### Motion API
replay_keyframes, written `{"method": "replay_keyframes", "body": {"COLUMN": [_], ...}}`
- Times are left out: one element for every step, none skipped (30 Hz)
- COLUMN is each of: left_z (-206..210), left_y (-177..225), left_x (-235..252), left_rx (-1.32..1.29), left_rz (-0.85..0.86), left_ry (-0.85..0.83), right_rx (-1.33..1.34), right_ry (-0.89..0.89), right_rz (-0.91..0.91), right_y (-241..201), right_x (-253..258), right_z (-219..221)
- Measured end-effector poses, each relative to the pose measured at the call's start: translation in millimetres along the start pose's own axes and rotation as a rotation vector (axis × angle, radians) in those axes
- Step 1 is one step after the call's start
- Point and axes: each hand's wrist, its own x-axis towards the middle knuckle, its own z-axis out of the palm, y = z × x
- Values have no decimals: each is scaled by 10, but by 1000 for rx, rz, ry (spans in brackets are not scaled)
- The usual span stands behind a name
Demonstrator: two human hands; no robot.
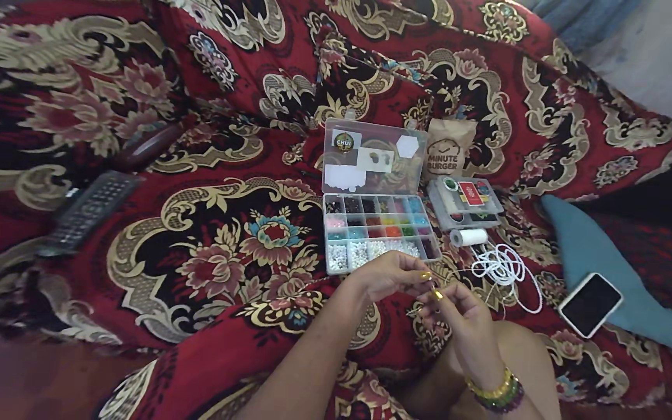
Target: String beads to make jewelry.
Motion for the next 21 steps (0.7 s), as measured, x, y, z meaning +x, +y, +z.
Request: {"method": "replay_keyframes", "body": {"left_z": [0, -1, -2, -2, -4, -7, -11, -13, -14, -17, -20, -22, -24, -24, -25, -29, -30, -32, -31, -28, -24], "left_y": [-1, -2, -1, 0, 0, 0, -3, -4, -4, -7, -8, -9, -9, -9, -9, -13, -16, -19, -21, -21, -18], "left_x": [0, 0, -2, -4, -5, -6, -4, -2, -1, 0, -1, -1, 1, 5, 8, 9, 11, 13, 14, 14, 12], "left_rx": [3, 6, 7, 5, 5, 7, 8, 12, 16, 21, 25, 30, 33, 36, 40, 47, 55, 64, 74, 84, 96], "left_rz": [0, 1, 1, 1, 1, 3, 5, 8, 7, 8, 10, 11, 10, 8, 9, 12, 17, 25, 33, 41, 49], "left_ry": [0, 0, 1, 0, -2, -4, -6, -7, -9, -12, -15, -18, -20, -21, -22, -28, -34, -40, -45, -47, -47], "right_rx": [-1, 2, 4, 5, 5, 3, 2, -1, -3, -5, -4, -4, -2, -1, -2, -3, 0, 2, 6, 9, 10], "right_ry": [0, -1, -4, -5, -6, -5, -7, -8, -8, -9, -8, -7, -6, -4, -3, -4, -5, -7, -9, -10, -9], "right_rz": [2, 1, 1, -2, -5, -6, -6, -5, -8, -13, -18, -19, -16, -11, -8, -6, -5, -5, -6, -3, 2], "right_y": [-1, -1, 0, 5, 9, 11, 11, 11, 15, 21, 29, 36, 40, 43, 46, 50, 57, 62, 67, 71, 73], "right_x": [1, 4, 6, 8, 8, 8, 6, 4, 3, 3, 4, 4, 4, 3, 4, 3, 3, 3, 2, 1, 0], "right_z": [1, 2, 3, 2, 2, 3, 3, 3, 3, 4, 3, 3, 2, 2, 1, -1, -3, -5, -8, -11, -12]}}
